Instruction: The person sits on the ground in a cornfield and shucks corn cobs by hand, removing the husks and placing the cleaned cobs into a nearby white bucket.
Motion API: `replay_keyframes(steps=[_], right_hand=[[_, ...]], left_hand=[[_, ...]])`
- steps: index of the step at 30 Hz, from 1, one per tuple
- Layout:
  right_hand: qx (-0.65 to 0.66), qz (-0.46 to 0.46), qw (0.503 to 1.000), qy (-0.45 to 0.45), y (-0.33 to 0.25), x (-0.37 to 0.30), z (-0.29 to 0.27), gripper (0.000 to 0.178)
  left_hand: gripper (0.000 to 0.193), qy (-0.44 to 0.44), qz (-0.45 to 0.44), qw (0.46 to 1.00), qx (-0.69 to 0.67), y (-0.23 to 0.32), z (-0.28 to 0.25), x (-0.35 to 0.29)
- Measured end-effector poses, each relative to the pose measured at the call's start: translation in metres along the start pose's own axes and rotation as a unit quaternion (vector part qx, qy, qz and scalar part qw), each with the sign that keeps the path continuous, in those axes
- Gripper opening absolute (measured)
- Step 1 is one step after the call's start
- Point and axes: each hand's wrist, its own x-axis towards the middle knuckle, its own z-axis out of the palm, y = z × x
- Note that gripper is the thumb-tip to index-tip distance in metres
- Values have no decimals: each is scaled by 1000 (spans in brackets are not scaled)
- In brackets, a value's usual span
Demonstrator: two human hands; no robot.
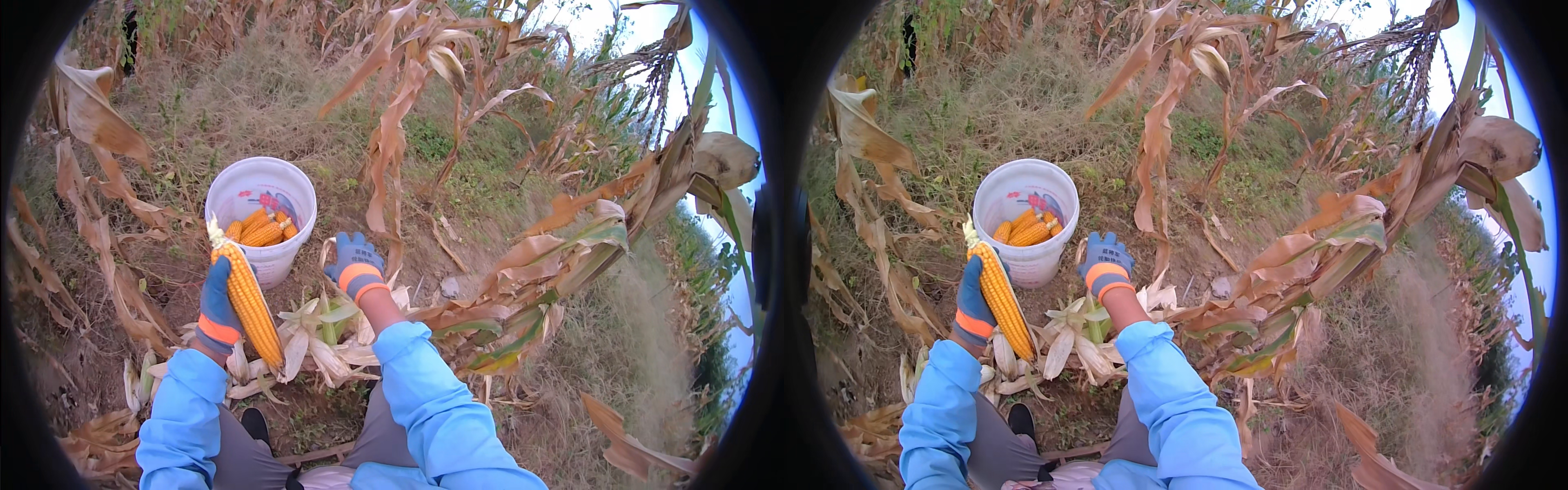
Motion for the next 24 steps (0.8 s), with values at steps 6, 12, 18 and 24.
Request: replay_keyframes(steps=[6,12,18,24], right_hand=[[396,-166,888,-163,-16,-15,16,59],[549,-267,749,-260,-58,-35,55,59],[633,-112,699,-313,-67,-40,56,57],[674,-67,683,-274,-63,-34,60,52]], left_hand=[[45,15,36,998,-58,4,-8,23],[54,-26,27,990,-135,13,-15,38],[46,11,30,989,-146,11,-35,51],[54,-24,34,986,-164,13,-39,55]])
